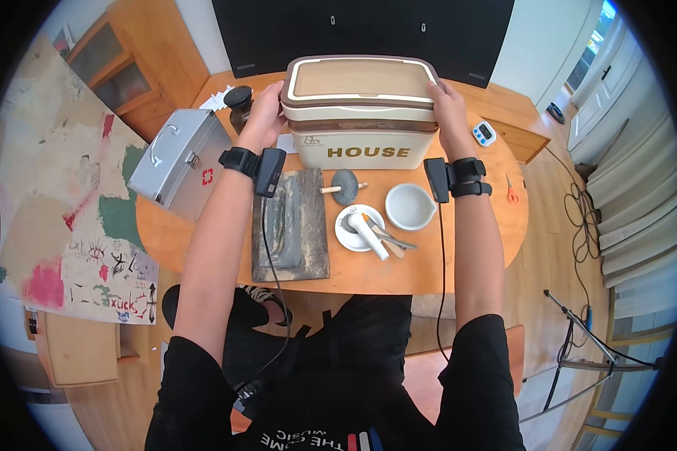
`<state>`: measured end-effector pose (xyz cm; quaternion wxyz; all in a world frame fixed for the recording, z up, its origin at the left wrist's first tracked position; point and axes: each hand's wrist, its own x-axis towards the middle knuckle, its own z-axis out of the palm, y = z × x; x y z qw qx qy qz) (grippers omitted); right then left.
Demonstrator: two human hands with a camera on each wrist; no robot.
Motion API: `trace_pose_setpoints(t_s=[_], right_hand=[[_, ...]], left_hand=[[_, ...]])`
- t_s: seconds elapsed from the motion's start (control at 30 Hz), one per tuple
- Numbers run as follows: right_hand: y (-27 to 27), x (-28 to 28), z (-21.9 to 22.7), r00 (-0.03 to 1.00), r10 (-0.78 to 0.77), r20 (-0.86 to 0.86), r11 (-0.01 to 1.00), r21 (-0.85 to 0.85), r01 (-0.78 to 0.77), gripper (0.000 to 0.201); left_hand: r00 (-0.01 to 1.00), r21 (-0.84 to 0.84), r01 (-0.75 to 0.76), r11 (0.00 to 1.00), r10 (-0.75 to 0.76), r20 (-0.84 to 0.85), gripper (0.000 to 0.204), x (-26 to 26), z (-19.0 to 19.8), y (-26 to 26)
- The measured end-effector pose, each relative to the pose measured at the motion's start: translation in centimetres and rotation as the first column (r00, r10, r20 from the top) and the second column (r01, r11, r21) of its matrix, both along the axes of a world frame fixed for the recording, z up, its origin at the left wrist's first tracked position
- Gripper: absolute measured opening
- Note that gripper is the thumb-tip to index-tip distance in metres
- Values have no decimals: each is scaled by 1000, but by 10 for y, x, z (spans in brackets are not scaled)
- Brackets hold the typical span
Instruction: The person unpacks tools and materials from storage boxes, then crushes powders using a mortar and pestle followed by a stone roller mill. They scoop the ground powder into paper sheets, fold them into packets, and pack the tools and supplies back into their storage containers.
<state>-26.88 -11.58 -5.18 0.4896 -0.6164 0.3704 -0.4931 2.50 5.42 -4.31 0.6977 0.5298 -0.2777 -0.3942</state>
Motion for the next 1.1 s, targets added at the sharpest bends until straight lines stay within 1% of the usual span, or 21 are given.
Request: trace_pose_setpoints(t_s=[0.07,0.13,0.17,0.3,0.33,0.37,0.4,0.47,0.5,0.53,0.6,0.67,0.73,0.77,0.8,0.9,0.93,0.97,1.0,1.03,1.1], right_hand=[[4,-1,2,997,58,46,997,39,-60,48],[2,-2,1,995,77,58,996,45,-80,49],[2,-2,0,993,97,69,994,52,-100,51],[4,-2,3,982,121,143,988,79,-134,46],[4,-5,3,966,143,218,968,172,-182,43],[3,-11,5,944,151,292,939,255,-230,40],[-6,-18,1,948,135,288,944,252,-212,40],[-29,-29,-16,901,199,386,913,261,-313,37],[-28,-28,-15,928,177,329,922,273,-273,37],[-22,-27,-13,950,173,259,948,218,-232,35],[-16,-24,-8,966,109,235,961,222,-163,31],[-16,-25,-9,972,89,217,963,231,-140,30],[-23,-23,-10,976,70,204,966,229,-118,29],[-26,-23,-14,979,75,191,972,204,-114,28],[-27,-25,-21,981,81,174,976,186,-114,28],[-28,-27,-24,984,82,159,976,186,-111,28],[-28,-27,-22,987,83,139,980,171,-106,28],[-27,-27,-21,993,68,92,984,158,-82,27],[-26,-27,-21,992,79,96,982,165,-95,27],[-27,-27,-23,995,70,70,985,151,-79,28],[-31,-25,-25,997,65,32,987,144,-68,29]], left_hand=[[1000,-9,-15,1000,15,13,34,3,-1,2],[994,17,-19,1000,17,111,34,10,-7,-1],[994,18,-19,1000,17,111,34,13,-10,-3],[968,18,-79,997,73,241,35,19,-18,-7],[954,14,-88,996,80,290,35,20,-19,-10],[950,-8,-116,993,114,291,37,20,-20,-14],[946,-30,-143,989,146,289,39,21,-22,-17],[936,-6,-140,990,135,324,37,24,-21,-16],[934,0,-141,990,133,333,36,24,-18,-15],[930,7,-143,990,133,342,34,21,-15,-13],[914,1,-178,984,165,371,32,16,-10,-10],[930,83,-152,985,114,351,31,25,-20,-5],[973,84,-114,990,94,213,32,22,-15,1],[993,87,-73,993,65,101,35,21,-11,3],[992,85,-6,996,-5,125,37,18,-4,8],[969,152,-38,988,-1,247,42,17,3,5],[969,158,-44,986,3,249,42,17,5,3],[954,188,-27,982,-31,298,43,19,9,0],[936,221,-16,975,-63,346,44,21,11,-2],[924,228,-30,973,-60,378,47,22,12,-3],[894,189,-15,982,-72,442,44,25,11,-6]])
